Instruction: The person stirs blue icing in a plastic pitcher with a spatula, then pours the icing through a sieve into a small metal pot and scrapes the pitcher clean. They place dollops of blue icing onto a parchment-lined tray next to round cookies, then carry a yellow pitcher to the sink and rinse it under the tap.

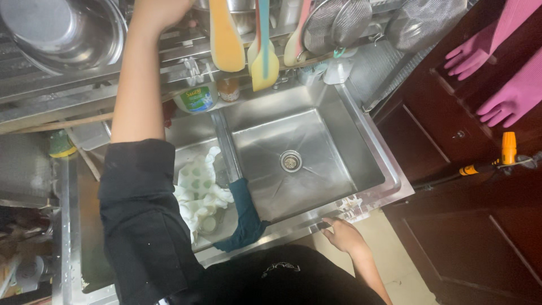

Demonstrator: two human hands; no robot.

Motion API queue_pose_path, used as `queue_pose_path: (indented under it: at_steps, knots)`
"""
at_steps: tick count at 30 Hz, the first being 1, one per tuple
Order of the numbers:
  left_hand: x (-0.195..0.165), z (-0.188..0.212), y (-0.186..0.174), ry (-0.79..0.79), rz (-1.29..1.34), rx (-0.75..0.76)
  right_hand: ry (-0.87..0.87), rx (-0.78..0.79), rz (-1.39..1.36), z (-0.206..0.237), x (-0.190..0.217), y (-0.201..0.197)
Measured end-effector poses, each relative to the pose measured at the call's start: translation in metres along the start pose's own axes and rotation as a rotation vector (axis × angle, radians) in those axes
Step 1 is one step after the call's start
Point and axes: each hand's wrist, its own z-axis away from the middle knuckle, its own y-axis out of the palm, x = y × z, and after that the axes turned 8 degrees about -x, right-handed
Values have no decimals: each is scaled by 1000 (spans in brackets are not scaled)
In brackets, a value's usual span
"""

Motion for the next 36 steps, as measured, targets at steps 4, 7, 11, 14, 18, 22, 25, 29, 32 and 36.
queue_pose_path:
  at_steps: [4,7,11,14,18,22,25,29,32,36]
  knots:
    - [14,-14,0,-3,324,39,-24,-34,-16,-2,-4,4]
    - [17,-21,-3,-28,304,49,-5,-17,4,-3,-5,5]
    - [11,-20,-10,12,298,19,10,1,24,-6,0,4]
    - [8,-17,-14,11,227,-52,11,6,23,-6,5,2]
    - [14,-15,-22,49,206,-25,28,32,37,-6,7,1]
    - [22,-7,-38,56,155,-16,-12,14,25,-7,-1,3]
    - [15,2,-49,145,-49,6,-33,7,28,-9,-5,7]
    - [-2,19,-58,231,-84,24,-38,6,9,-11,-2,9]
    - [-8,34,-59,25,-94,5,-129,-60,-65,-9,1,6]
    - [-7,48,-60,80,-76,42,-175,-86,-78,-9,2,-4]
